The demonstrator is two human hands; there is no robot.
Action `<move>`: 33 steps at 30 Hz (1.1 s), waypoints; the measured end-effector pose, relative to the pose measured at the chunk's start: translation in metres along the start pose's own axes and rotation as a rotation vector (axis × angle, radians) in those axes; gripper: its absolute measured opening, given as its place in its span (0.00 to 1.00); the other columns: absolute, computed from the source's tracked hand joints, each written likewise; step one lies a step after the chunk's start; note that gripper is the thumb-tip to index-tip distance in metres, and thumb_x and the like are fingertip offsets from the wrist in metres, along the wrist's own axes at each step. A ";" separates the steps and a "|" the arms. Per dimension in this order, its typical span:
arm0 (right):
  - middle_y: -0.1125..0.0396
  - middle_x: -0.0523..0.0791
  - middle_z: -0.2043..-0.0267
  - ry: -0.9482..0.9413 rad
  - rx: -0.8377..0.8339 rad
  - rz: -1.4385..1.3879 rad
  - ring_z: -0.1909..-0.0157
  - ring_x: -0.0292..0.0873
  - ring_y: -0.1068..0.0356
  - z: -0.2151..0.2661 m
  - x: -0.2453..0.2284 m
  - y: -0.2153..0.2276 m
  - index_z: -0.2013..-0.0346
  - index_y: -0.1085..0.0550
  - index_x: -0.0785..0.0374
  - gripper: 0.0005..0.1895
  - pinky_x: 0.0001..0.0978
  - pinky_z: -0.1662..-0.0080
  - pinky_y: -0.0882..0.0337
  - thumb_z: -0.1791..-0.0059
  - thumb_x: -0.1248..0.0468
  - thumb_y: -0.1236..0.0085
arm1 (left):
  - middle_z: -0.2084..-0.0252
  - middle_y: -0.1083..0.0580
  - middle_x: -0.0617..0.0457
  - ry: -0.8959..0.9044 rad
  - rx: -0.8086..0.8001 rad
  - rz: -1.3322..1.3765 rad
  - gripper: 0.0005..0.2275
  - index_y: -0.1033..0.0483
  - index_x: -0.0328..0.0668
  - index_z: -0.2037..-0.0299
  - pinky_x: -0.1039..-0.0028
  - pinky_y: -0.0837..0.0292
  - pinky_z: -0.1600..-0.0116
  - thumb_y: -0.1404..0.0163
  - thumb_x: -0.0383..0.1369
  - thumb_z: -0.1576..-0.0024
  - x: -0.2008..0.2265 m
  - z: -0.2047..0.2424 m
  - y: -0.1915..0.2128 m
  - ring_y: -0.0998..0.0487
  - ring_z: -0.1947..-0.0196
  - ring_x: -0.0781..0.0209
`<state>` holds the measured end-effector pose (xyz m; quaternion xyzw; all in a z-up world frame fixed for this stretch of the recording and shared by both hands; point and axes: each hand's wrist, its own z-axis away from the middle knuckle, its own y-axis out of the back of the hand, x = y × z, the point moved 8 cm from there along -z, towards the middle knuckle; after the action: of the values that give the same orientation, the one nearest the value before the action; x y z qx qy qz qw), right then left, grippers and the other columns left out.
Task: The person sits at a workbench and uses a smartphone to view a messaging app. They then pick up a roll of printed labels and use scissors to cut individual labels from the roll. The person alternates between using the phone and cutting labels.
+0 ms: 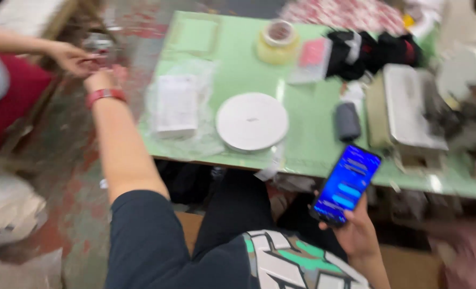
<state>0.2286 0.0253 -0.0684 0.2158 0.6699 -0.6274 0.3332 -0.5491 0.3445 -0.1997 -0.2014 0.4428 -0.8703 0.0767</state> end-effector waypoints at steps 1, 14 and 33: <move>0.42 0.62 0.36 -0.013 0.009 0.019 0.40 0.71 0.36 0.003 -0.002 -0.003 0.27 0.51 0.49 0.46 0.41 0.72 0.18 0.53 0.63 0.34 | 0.65 0.23 0.43 -0.191 -0.017 -0.275 0.06 0.28 0.41 0.65 0.49 0.23 0.63 0.54 0.20 0.48 0.014 -0.008 0.002 0.20 0.66 0.44; 0.34 0.60 0.51 0.029 0.033 0.081 0.60 0.63 0.23 -0.008 -0.003 0.000 0.31 0.53 0.50 0.47 0.49 0.78 0.17 0.58 0.63 0.38 | 0.53 0.24 0.36 0.105 -0.809 -1.482 0.18 0.36 0.27 0.40 0.67 0.19 0.54 0.51 0.32 0.35 -0.296 0.369 -0.076 0.18 0.57 0.53; 0.34 0.58 0.47 -0.051 -0.059 0.148 0.56 0.61 0.24 0.002 0.021 0.014 0.31 0.55 0.47 0.50 0.46 0.72 0.16 0.59 0.83 0.45 | 0.53 0.27 0.44 -1.157 -0.892 -2.147 0.16 0.24 0.36 0.45 0.56 0.29 0.52 0.36 0.29 0.41 -0.326 0.463 -0.078 0.25 0.55 0.41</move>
<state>0.2244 0.0218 -0.0934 0.2390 0.6614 -0.5864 0.4019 -0.0565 0.1500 0.0146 -0.8057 0.2138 -0.0620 -0.5490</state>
